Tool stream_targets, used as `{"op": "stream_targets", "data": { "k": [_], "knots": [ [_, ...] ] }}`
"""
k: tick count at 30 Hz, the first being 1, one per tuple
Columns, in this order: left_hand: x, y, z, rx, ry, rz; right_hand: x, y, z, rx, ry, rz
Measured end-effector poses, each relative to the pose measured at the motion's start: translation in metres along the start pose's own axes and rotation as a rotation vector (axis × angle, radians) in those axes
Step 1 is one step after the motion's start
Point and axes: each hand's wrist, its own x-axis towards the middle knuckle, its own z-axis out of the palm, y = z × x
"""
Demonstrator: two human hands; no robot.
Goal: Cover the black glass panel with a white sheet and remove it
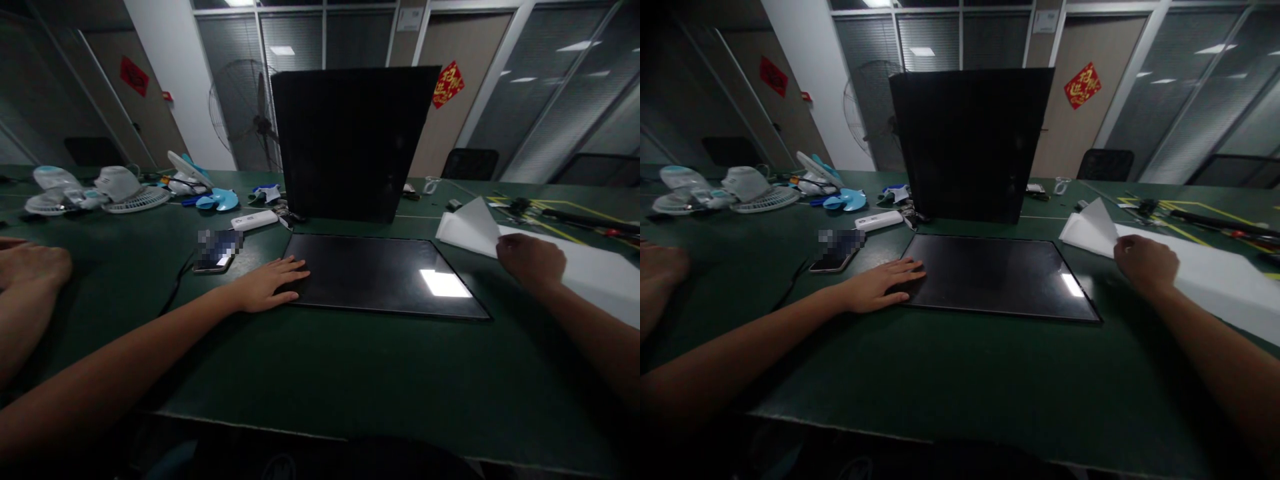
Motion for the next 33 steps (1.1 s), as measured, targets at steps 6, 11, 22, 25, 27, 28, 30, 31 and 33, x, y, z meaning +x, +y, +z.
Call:
{"op": "stream_targets", "data": {
  "k": [6, 11, 22, 25, 27, 28, 30, 31, 33],
  "knots": [
    [0.000, -0.002, 0.000, -0.034, -0.025, -0.022, -0.041, -0.058, -0.026, 0.086, 0.111, -0.494],
    [0.001, -0.004, 0.002, -0.031, -0.030, -0.030, -0.106, -0.116, -0.050, 0.305, -0.066, -1.002],
    [0.000, -0.003, 0.001, -0.018, -0.046, -0.058, -0.101, -0.122, -0.056, 0.266, -0.292, -0.834],
    [0.000, -0.003, 0.002, -0.022, -0.036, -0.058, -0.065, -0.094, -0.035, -0.032, -0.293, -0.550],
    [0.000, -0.004, 0.003, -0.036, -0.032, -0.056, -0.049, -0.076, -0.023, -0.137, -0.361, -0.417],
    [0.000, -0.005, 0.004, -0.043, -0.030, -0.052, -0.045, -0.070, -0.019, -0.161, -0.384, -0.377],
    [0.000, -0.006, 0.005, -0.052, -0.028, -0.041, -0.040, -0.063, -0.013, -0.178, -0.400, -0.326],
    [0.000, -0.007, 0.005, -0.052, -0.028, -0.036, -0.040, -0.063, -0.011, -0.177, -0.394, -0.308],
    [0.000, -0.008, 0.006, -0.047, -0.019, -0.032, -0.044, -0.068, -0.011, -0.170, -0.372, -0.296]
  ]
}}
